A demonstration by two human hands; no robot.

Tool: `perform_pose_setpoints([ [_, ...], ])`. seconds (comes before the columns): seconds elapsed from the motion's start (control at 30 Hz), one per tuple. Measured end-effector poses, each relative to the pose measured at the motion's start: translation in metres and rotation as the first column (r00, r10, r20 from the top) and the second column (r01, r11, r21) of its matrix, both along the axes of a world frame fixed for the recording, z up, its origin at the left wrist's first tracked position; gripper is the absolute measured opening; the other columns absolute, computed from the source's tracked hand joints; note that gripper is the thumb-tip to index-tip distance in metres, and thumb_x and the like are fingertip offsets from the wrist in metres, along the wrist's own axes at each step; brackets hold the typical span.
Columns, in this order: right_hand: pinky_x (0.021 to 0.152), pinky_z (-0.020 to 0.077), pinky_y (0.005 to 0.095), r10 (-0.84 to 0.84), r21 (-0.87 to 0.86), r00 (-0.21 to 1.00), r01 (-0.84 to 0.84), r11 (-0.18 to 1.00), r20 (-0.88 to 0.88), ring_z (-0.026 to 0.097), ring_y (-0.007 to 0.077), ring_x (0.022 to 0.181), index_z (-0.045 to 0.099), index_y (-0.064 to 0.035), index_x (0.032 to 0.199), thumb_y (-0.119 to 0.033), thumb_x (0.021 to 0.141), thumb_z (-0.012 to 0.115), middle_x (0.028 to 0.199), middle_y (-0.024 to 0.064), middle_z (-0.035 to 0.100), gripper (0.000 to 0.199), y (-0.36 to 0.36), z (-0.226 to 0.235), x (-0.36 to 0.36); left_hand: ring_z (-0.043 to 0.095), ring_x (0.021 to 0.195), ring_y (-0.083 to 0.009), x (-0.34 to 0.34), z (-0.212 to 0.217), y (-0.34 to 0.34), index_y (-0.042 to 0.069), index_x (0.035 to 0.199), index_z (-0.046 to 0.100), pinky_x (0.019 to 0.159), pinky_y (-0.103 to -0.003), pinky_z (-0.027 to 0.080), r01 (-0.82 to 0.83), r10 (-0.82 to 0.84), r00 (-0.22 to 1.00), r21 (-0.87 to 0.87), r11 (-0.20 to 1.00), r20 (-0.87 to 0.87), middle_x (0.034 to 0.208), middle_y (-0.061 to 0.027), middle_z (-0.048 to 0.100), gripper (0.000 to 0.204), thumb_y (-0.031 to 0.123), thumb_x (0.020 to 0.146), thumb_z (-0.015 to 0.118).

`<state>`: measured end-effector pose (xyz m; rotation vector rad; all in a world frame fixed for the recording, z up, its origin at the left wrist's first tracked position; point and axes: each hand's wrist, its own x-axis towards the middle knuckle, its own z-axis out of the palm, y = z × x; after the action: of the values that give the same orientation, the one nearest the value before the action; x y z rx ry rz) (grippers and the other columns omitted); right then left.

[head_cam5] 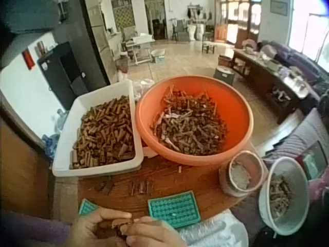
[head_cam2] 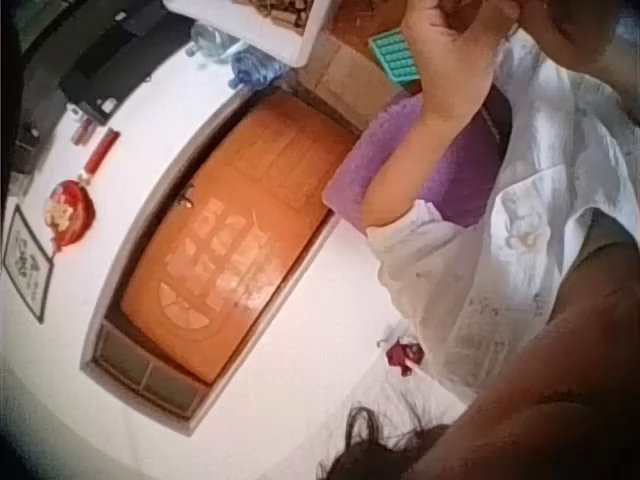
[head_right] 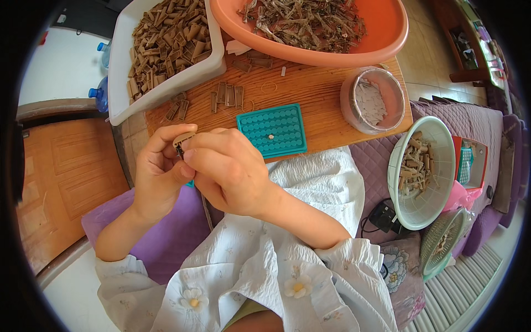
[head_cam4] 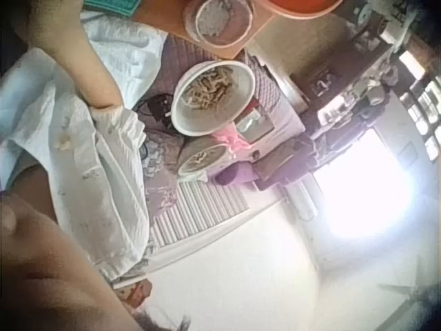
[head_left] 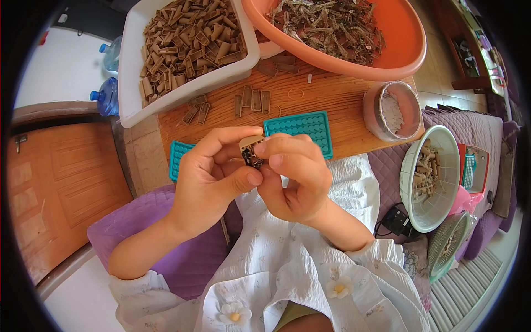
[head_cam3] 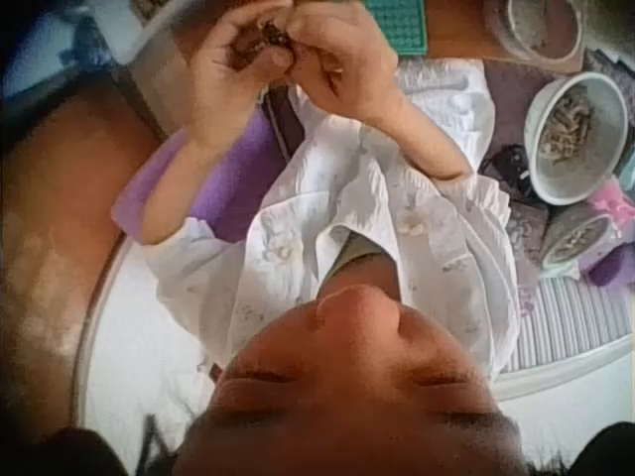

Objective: The person assembles small components by placing small white parts into a blue assembly jig and combining them with wooden or plastic casings by hand.

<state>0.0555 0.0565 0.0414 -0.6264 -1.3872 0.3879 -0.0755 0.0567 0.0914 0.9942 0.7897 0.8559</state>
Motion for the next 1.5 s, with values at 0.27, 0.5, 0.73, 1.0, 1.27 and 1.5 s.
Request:
perform_pose_setpoints([
  [0.27,0.055,0.0477,0.0287,-0.134,0.046,0.972,0.128,0.991,0.194,0.056,0.0219,0.066,0.050,0.0024,0.094,0.009,0.061,0.059,0.091,0.0141,0.059,0.034,-0.009,-0.004,0.002,0.054,0.091,-0.0120,0.003,-0.002,-0.004,0.001,0.113,0.043,0.077,-0.022,0.045,-0.102,0.100,0.993,-0.027,0.994,-0.061,0.101,-0.0084,0.056,0.043,0.005,0.075,0.062],
  [0.5,0.057,0.0462,0.0243,-0.081,-0.161,0.994,0.092,0.983,0.074,0.054,0.0197,0.072,0.044,0.0006,0.094,0.017,0.061,0.055,0.088,0.0143,0.058,0.039,-0.014,-0.002,-0.006,0.054,0.090,-0.0127,0.002,0.000,0.000,0.001,0.111,0.044,0.078,-0.024,0.046,-0.116,0.109,0.987,-0.052,0.992,-0.118,0.100,-0.0088,0.056,0.042,0.006,0.074,0.063],
  [0.73,0.060,0.0408,0.0311,0.032,-0.262,0.999,-0.022,0.965,0.035,0.051,0.0250,0.069,0.048,-0.0008,0.090,0.013,0.056,0.057,0.083,0.0093,0.055,0.038,-0.009,0.007,0.001,0.056,0.086,-0.0126,-0.002,0.000,0.004,0.000,0.109,0.045,0.076,-0.024,0.046,-0.009,0.019,0.990,0.069,0.998,-0.141,0.096,-0.0080,0.056,0.040,0.004,0.074,0.063],
  [1.0,0.058,0.0420,0.0285,0.011,-0.094,0.993,0.000,0.996,0.122,0.051,0.0210,0.067,0.054,-0.0050,0.082,0.003,0.055,0.062,0.079,0.0056,0.053,0.029,-0.002,0.003,0.008,0.054,0.085,-0.0101,0.000,-0.003,0.002,0.001,0.109,0.045,0.073,-0.022,0.045,-0.040,0.045,0.990,0.034,0.999,-0.134,0.097,-0.0072,0.056,0.040,0.005,0.074,0.063],
  [1.27,0.057,0.0433,0.0278,0.079,-0.151,0.944,-0.032,0.988,0.320,0.051,0.0203,0.067,0.055,-0.0051,0.082,-0.001,0.054,0.061,0.081,0.0055,0.053,0.028,0.004,0.012,0.020,0.054,0.086,-0.0115,0.002,-0.006,0.001,0.001,0.111,0.043,0.076,-0.025,0.048,-0.085,0.081,0.993,-0.034,0.996,-0.091,0.098,-0.0076,0.055,0.040,0.006,0.075,0.061],
  [1.5,0.053,0.0445,0.0276,0.061,-0.196,0.960,-0.006,0.981,0.273,0.054,0.0193,0.063,0.056,-0.0020,0.081,0.009,0.057,0.063,0.073,0.0064,0.055,0.028,0.003,0.008,0.018,0.054,0.087,-0.0132,0.004,-0.009,-0.001,0.002,0.112,0.043,0.076,-0.028,0.050,-0.128,0.123,0.991,-0.095,0.987,-0.055,0.097,-0.0077,0.054,0.040,0.007,0.076,0.061],
])
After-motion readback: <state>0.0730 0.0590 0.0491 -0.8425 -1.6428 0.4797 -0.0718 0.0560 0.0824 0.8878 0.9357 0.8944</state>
